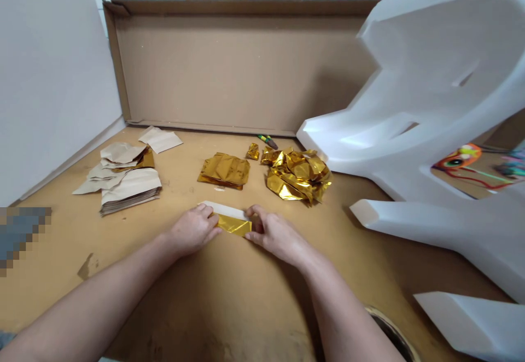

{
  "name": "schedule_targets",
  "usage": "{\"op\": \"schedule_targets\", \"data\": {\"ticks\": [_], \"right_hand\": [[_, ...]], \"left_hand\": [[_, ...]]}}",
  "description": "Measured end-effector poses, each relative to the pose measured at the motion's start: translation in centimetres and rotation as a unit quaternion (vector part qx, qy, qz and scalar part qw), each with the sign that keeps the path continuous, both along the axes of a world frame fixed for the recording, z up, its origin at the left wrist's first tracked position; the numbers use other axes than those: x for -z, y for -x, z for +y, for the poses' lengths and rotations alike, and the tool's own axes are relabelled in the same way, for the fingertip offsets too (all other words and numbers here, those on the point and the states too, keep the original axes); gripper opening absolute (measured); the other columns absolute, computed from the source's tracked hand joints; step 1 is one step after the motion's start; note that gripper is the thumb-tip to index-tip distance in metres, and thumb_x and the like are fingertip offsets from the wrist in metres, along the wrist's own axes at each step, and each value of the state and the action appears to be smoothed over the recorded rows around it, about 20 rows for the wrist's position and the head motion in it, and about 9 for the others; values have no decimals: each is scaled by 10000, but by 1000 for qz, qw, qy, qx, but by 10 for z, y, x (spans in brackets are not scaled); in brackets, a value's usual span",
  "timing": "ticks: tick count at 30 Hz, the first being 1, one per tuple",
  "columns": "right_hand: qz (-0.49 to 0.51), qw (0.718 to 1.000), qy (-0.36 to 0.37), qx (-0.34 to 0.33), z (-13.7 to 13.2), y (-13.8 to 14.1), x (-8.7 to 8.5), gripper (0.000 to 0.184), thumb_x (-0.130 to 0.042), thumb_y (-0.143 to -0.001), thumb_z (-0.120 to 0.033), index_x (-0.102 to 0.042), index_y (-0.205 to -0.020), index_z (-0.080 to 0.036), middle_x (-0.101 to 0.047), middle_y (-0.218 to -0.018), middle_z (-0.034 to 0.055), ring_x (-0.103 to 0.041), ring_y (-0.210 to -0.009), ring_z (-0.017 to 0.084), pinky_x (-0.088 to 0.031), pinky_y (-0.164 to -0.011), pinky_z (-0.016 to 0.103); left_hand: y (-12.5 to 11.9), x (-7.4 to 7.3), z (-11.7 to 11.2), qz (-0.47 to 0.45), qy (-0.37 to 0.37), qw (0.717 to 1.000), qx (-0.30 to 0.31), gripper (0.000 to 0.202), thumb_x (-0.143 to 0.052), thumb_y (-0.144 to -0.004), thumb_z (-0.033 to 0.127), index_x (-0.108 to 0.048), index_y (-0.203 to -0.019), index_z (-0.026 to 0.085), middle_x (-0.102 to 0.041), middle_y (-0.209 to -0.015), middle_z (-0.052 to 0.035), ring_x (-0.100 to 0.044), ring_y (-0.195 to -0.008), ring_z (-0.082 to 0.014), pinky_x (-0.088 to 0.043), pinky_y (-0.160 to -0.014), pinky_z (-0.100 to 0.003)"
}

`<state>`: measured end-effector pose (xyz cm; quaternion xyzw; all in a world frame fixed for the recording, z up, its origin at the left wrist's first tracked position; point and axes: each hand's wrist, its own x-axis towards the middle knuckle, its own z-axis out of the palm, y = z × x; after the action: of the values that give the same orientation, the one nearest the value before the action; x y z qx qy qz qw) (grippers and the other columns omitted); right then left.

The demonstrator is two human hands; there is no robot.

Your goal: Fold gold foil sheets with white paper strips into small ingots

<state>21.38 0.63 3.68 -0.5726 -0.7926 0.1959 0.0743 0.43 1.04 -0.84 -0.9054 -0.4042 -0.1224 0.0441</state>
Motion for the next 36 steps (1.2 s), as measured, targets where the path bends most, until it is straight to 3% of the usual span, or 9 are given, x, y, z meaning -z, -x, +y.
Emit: {"op": "schedule_targets", "data": {"ticks": [11,19,24,36], "right_hand": [[-4,998,4,-62,1,-4,1,254,-508,-645,-51,-507,-830,-226,-560,-699,-37,-509,-617,122,-347,-581,217],[-13,996,-9,-85,4,-6,4,182,-488,-704,-77,-550,-805,-216,-583,-712,-8,-519,-627,136,-368,-588,226],[12,995,-20,-95,4,-7,2,173,-463,-766,-114,-609,-809,-196,-622,-801,39,-563,-709,159,-419,-680,256],[54,992,-73,-84,6,-1,7,222,-415,-841,-129,-605,-735,-177,-591,-817,70,-556,-761,173,-437,-711,276]], "left_hand": [[-4,-3,-5,34,-15,999,6,253,-458,-902,340,-579,-993,137,-571,-868,-103,-553,-846,-231,-467,-764,-347],[-6,-7,-8,77,-19,997,2,381,-477,-884,428,-544,-1161,175,-577,-932,-113,-548,-886,-246,-437,-811,-368],[-9,-10,-11,116,-19,993,-6,471,-493,-861,479,-506,-1249,212,-578,-990,-143,-538,-917,-270,-418,-816,-383],[-9,-13,-14,135,-18,991,0,529,-466,-839,564,-486,-1281,273,-564,-1051,-145,-509,-977,-282,-343,-888,-443]]}}
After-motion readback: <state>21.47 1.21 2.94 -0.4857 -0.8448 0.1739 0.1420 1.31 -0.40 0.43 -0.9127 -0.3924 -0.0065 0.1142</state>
